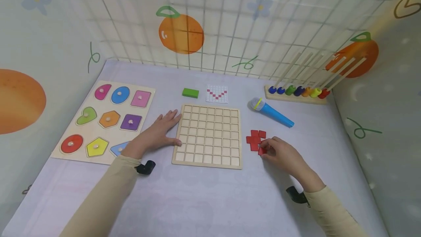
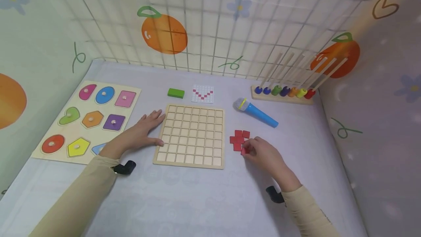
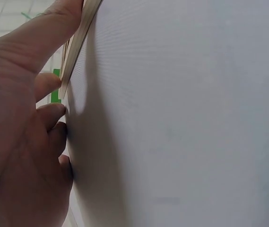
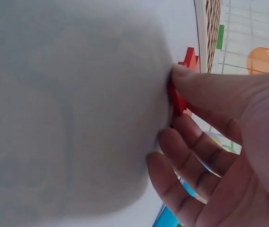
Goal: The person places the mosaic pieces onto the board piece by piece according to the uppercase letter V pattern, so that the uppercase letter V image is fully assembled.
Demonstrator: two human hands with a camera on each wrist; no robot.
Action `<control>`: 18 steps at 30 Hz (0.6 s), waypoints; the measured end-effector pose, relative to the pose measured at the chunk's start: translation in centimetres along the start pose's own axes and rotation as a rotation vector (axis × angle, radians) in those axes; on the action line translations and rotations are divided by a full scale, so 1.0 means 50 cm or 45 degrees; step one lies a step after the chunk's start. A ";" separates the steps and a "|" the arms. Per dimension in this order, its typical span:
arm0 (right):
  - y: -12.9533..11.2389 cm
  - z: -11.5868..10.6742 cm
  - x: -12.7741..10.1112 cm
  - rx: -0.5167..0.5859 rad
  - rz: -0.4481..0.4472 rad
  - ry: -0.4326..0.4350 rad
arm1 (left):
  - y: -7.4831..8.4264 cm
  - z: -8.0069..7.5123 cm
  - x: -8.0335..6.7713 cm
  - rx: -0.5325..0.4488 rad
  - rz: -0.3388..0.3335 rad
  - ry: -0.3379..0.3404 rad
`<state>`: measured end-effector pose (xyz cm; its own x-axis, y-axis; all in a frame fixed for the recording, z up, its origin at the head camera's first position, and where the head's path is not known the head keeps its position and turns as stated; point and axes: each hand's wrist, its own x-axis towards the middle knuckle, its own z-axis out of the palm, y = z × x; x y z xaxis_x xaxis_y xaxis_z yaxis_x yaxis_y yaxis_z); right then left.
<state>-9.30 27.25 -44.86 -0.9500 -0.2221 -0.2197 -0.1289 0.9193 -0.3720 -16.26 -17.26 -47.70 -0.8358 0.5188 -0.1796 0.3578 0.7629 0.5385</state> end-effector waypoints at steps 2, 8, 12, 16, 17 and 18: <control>-0.001 0.000 0.000 0.010 -0.002 -0.001 | -0.001 0.001 0.000 0.012 -0.007 -0.003; 0.002 0.002 0.001 0.027 -0.018 -0.018 | -0.002 0.000 0.002 0.026 -0.011 -0.033; 0.005 0.002 0.002 0.046 -0.026 -0.041 | 0.000 -0.005 0.001 0.032 -0.008 -0.063; 0.009 -0.001 0.003 0.085 -0.050 -0.057 | 0.004 -0.010 0.001 0.036 -0.007 -0.075; 0.009 -0.003 0.003 0.101 -0.057 -0.061 | 0.005 -0.010 0.001 0.036 -0.006 -0.074; 0.011 -0.003 0.003 0.115 -0.065 -0.063 | 0.005 -0.011 0.001 0.036 -0.003 -0.073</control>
<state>-9.53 27.77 -44.96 -0.9272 -0.2861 -0.2419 -0.1489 0.8738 -0.4629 -16.44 -17.24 -47.12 -0.8118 0.5375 -0.2283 0.3680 0.7744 0.5147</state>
